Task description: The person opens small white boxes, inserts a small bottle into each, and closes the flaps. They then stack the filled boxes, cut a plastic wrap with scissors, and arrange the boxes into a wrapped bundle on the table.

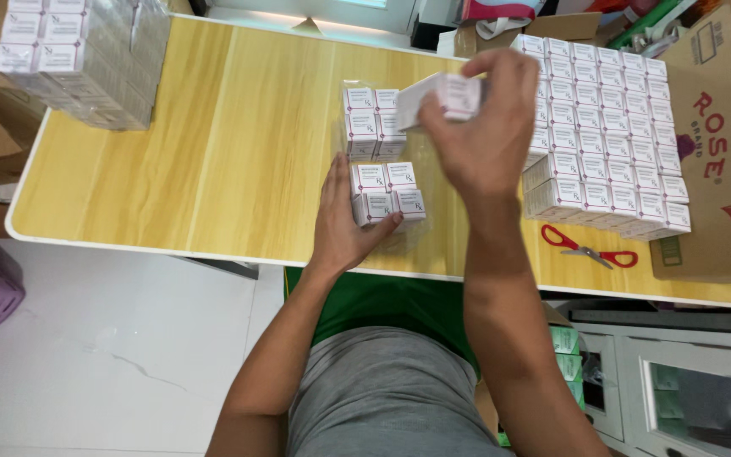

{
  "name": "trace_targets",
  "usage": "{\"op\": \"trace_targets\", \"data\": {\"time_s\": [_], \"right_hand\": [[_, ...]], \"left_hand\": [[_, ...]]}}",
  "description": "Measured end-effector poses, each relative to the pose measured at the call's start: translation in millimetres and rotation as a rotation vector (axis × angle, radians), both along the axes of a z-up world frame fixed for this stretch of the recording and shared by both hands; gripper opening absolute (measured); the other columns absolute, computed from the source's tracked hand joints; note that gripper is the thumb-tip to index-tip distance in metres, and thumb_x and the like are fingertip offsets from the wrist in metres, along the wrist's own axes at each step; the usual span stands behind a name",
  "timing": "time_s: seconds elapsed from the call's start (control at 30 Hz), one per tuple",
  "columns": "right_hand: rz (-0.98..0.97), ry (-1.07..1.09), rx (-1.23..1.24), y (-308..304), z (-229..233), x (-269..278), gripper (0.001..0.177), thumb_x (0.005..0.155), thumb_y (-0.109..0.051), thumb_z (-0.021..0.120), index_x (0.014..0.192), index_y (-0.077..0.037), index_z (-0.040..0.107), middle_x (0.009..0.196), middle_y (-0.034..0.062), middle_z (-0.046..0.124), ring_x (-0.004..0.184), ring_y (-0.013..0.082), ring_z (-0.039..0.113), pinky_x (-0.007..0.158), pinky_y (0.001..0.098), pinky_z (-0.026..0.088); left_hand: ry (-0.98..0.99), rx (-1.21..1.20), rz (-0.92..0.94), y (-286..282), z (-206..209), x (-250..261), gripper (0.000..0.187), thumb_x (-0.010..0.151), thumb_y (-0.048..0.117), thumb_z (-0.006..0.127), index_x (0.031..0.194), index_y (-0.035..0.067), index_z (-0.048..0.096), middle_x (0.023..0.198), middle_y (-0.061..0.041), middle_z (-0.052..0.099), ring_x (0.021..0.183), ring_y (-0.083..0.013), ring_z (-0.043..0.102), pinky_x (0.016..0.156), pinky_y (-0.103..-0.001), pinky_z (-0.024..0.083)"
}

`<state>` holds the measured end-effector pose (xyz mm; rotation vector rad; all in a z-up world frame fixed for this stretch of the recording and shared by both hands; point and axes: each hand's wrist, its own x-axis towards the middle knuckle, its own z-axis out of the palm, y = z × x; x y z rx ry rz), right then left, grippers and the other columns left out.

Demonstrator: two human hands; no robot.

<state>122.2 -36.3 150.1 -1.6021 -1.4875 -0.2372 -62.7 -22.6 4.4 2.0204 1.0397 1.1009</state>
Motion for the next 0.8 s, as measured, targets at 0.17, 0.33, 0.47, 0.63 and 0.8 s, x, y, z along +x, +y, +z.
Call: {"op": "trace_targets", "data": {"time_s": [0.17,0.33,0.47,0.63,0.8], "right_hand": [[-0.212,-0.097,-0.201,23,-29,36,0.046,0.083,-0.020,0.082,0.116,-0.003,0.055,0.119,0.0176,0.048,0.112,0.0381,0.052,0.095,0.0498,0.044],[-0.267,-0.031,-0.391,51,-79,36,0.047,0.084,-0.026,0.080,0.119,-0.004,0.057,0.122,0.0180,0.049,0.121,0.0397,0.048,0.095,0.0539,0.041],[-0.125,-0.163,-0.148,39,-68,25,0.052,0.094,-0.034,0.084,0.127,-0.003,0.057,0.129,0.0189,0.052,0.123,0.0406,0.050,0.098,0.0587,0.036],[0.216,-0.145,-0.274,-26,-55,-33,0.059,0.086,-0.032,0.081,0.135,-0.008,0.058,0.135,0.0220,0.054,0.130,0.0434,0.051,0.111,0.0517,0.044],[0.230,-0.291,-0.344,-27,-51,-65,0.066,0.080,-0.038,0.081,0.134,-0.005,0.061,0.135,0.0279,0.051,0.129,0.0509,0.042,0.102,0.0567,0.045]], "left_hand": [[-0.006,0.000,-0.004,-2,7,-1,0.126,0.074,0.047,0.091,0.158,-0.012,0.018,0.162,-0.035,0.028,0.151,-0.0485,0.031,0.124,-0.052,0.029],[0.037,0.004,0.005,-2,12,-1,0.139,0.060,0.047,0.099,0.156,-0.011,0.016,0.160,-0.034,0.027,0.149,-0.0482,0.029,0.121,-0.052,0.030],[0.042,0.020,0.005,-2,11,0,0.140,0.058,0.044,0.099,0.156,-0.012,0.015,0.160,-0.033,0.029,0.149,-0.0476,0.030,0.121,-0.052,0.031],[0.043,0.011,0.032,-1,-5,3,0.135,0.058,0.039,0.100,0.153,-0.013,0.019,0.159,-0.033,0.029,0.148,-0.0475,0.031,0.121,-0.051,0.032],[0.071,-0.001,-0.012,4,-6,-3,0.120,0.064,0.021,0.093,0.155,-0.012,0.023,0.161,-0.032,0.030,0.149,-0.0474,0.031,0.122,-0.050,0.032]]}}
